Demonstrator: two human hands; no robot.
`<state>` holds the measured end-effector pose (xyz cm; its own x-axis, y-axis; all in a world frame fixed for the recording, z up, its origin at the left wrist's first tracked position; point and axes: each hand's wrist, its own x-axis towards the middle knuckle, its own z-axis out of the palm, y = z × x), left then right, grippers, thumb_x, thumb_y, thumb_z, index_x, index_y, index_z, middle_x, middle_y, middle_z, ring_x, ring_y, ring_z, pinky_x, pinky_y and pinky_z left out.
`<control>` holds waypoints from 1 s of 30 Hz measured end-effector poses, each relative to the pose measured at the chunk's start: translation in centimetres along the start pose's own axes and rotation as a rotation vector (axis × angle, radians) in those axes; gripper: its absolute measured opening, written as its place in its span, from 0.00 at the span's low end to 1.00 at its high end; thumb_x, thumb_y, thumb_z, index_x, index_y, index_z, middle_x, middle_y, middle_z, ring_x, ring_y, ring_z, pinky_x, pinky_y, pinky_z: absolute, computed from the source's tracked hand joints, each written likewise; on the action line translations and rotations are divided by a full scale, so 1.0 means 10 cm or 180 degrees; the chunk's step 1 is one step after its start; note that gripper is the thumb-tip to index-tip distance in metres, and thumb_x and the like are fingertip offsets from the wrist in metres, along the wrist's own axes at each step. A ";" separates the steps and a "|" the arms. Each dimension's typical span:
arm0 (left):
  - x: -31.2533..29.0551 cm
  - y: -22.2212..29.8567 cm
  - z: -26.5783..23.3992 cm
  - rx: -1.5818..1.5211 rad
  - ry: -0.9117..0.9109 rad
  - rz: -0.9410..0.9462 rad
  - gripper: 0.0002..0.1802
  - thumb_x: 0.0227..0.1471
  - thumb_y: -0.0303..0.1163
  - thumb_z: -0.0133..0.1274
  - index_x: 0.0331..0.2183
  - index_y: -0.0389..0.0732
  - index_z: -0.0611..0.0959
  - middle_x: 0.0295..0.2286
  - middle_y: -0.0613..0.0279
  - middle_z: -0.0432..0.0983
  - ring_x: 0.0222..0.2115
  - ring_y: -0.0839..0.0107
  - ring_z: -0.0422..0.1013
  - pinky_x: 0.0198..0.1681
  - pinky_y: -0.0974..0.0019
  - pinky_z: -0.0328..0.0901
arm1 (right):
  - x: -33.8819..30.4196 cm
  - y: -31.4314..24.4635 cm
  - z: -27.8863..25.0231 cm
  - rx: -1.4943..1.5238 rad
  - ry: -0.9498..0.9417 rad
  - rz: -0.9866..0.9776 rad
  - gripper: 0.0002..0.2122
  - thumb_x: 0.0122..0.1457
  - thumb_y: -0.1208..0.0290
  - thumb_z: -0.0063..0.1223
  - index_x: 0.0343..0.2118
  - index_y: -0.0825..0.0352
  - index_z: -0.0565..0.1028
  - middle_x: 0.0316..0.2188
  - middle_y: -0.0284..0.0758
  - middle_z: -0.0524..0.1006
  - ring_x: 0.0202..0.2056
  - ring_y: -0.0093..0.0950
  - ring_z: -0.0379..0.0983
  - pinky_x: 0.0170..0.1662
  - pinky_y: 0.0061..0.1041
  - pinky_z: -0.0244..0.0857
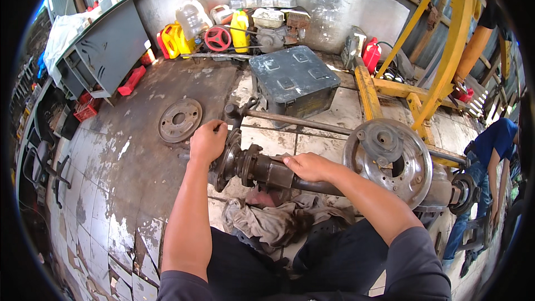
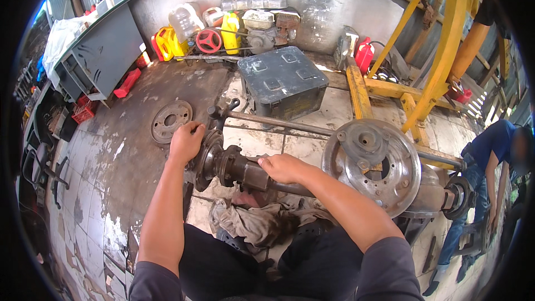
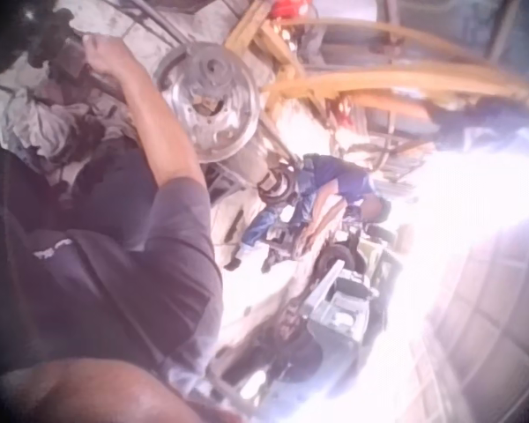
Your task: The person sits on the floor and repeatedly rotates and manipulates a greasy axle assembly by hand, checking its movement and alignment. The person handles the axle and a nearby brake drum without using tools.
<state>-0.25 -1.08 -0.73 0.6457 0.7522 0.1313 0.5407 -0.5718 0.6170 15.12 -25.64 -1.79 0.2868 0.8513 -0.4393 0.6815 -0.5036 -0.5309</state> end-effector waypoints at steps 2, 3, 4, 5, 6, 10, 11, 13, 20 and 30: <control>0.00 0.01 0.00 -0.0013 -0.0003 0.0032 0.20 0.56 0.46 0.51 0.41 0.44 0.86 0.37 0.49 0.82 0.42 0.49 0.76 0.48 0.54 0.67 | 0.05 0.12 0.04 0.0018 0.0132 0.0020 0.28 0.70 0.50 0.28 0.43 0.71 0.76 0.39 0.54 0.78 0.44 0.55 0.73 0.51 0.47 0.65; 0.00 0.01 0.02 -0.0017 0.0004 0.0041 0.20 0.56 0.46 0.50 0.41 0.44 0.86 0.37 0.50 0.82 0.42 0.49 0.76 0.48 0.54 0.67 | 0.06 0.17 0.07 0.0026 0.0197 0.0028 0.27 0.70 0.50 0.28 0.43 0.71 0.76 0.39 0.54 0.78 0.44 0.55 0.73 0.51 0.47 0.65; -0.02 0.01 0.02 -0.0008 0.0019 0.0012 0.20 0.56 0.46 0.50 0.41 0.44 0.86 0.37 0.50 0.82 0.42 0.49 0.76 0.48 0.54 0.67 | 0.05 0.14 0.07 0.0038 0.0195 -0.0021 0.27 0.70 0.50 0.28 0.43 0.71 0.76 0.39 0.54 0.78 0.44 0.55 0.73 0.51 0.47 0.65; -0.02 0.02 0.01 0.0053 0.0011 0.0011 0.20 0.56 0.46 0.50 0.41 0.44 0.86 0.37 0.50 0.82 0.42 0.49 0.76 0.48 0.54 0.67 | 0.03 0.10 0.08 0.0051 0.0193 -0.0071 0.27 0.70 0.50 0.28 0.43 0.70 0.76 0.39 0.54 0.78 0.44 0.55 0.73 0.51 0.47 0.65; -0.01 0.01 -0.02 0.0072 0.0026 0.0002 0.20 0.56 0.46 0.50 0.41 0.44 0.86 0.37 0.50 0.82 0.42 0.49 0.76 0.48 0.54 0.67 | 0.02 0.07 0.08 0.0063 0.0191 -0.0121 0.27 0.70 0.50 0.28 0.43 0.70 0.76 0.39 0.54 0.78 0.44 0.55 0.73 0.51 0.47 0.65; -0.01 0.03 -0.01 0.0037 -0.0029 0.0005 0.20 0.57 0.47 0.50 0.42 0.44 0.86 0.37 0.49 0.82 0.42 0.49 0.76 0.48 0.54 0.67 | 0.03 0.09 0.02 0.0095 0.0100 -0.0032 0.27 0.70 0.50 0.29 0.45 0.70 0.76 0.40 0.54 0.78 0.46 0.54 0.73 0.51 0.47 0.64; -0.01 0.04 -0.02 0.0029 -0.0042 0.0005 0.21 0.57 0.47 0.50 0.42 0.44 0.86 0.37 0.49 0.82 0.42 0.49 0.76 0.48 0.54 0.67 | 0.06 0.15 0.05 0.0096 0.0145 -0.0044 0.26 0.70 0.50 0.29 0.45 0.70 0.76 0.40 0.54 0.78 0.46 0.54 0.73 0.51 0.47 0.65; 0.00 0.03 0.00 0.0019 -0.0022 0.0016 0.21 0.57 0.47 0.50 0.42 0.44 0.86 0.38 0.49 0.82 0.43 0.49 0.76 0.48 0.54 0.67 | 0.06 0.16 0.08 0.0083 0.0206 -0.0100 0.26 0.70 0.50 0.30 0.46 0.69 0.76 0.40 0.54 0.79 0.45 0.54 0.73 0.51 0.47 0.65; 0.01 0.00 0.00 0.0045 -0.0026 -0.0006 0.21 0.56 0.47 0.50 0.41 0.44 0.86 0.38 0.49 0.82 0.43 0.49 0.76 0.49 0.54 0.67 | 0.02 0.10 0.04 0.0104 0.0162 -0.0027 0.26 0.70 0.50 0.30 0.46 0.69 0.76 0.40 0.55 0.79 0.45 0.54 0.74 0.51 0.47 0.66; 0.01 0.00 0.00 0.0041 -0.0028 -0.0018 0.20 0.56 0.47 0.51 0.41 0.44 0.86 0.37 0.49 0.82 0.42 0.49 0.76 0.48 0.54 0.67 | 0.03 0.09 0.11 0.0080 0.0287 -0.0191 0.27 0.70 0.48 0.30 0.44 0.68 0.77 0.39 0.55 0.79 0.44 0.54 0.74 0.50 0.47 0.66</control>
<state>-0.18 -1.00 -0.69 0.6474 0.7525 0.1208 0.5512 -0.5718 0.6076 15.08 -25.99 -3.19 0.3061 0.8893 -0.3398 0.6825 -0.4538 -0.5729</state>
